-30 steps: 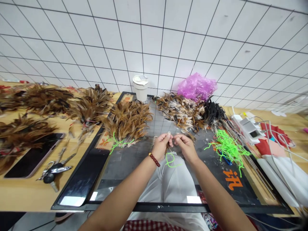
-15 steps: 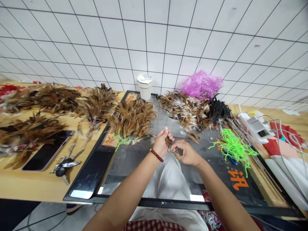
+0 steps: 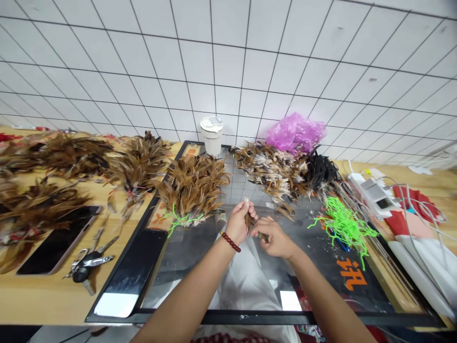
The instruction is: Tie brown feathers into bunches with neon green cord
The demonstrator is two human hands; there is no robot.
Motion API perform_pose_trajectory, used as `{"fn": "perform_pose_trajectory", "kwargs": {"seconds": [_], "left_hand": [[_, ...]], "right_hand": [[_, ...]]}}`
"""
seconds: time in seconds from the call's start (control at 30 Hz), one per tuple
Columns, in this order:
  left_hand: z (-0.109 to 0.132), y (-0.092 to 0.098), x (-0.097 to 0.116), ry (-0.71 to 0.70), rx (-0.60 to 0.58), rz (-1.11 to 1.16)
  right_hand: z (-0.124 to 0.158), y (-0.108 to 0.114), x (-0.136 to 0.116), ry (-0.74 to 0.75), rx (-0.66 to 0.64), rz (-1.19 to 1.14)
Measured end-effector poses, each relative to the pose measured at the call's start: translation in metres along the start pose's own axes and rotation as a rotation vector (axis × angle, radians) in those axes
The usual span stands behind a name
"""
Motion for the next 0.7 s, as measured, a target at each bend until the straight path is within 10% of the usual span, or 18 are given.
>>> {"fn": "perform_pose_trajectory", "kwargs": {"seconds": [0.3, 0.53, 0.7], "left_hand": [[0.000, -0.003, 0.011, 0.118, -0.008, 0.040], [-0.001, 0.000, 0.010, 0.132, -0.043, 0.025], [-0.002, 0.002, 0.009, 0.123, -0.064, 0.024]], "right_hand": [[0.013, 0.031, 0.005, -0.123, -0.158, -0.055], [0.015, 0.057, 0.026, -0.458, 0.186, 0.301], [-0.010, 0.054, 0.022, -0.560, 0.184, 0.542]]}}
Point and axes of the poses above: each hand's wrist, its own z-axis away from the middle knuckle, its own y-axis out of the back of the hand, x = y × z, the point moved 1 cm from there along -z, towards the middle knuckle, and after that the axes turned 10 degrees about -x, right-handed, at the moved point
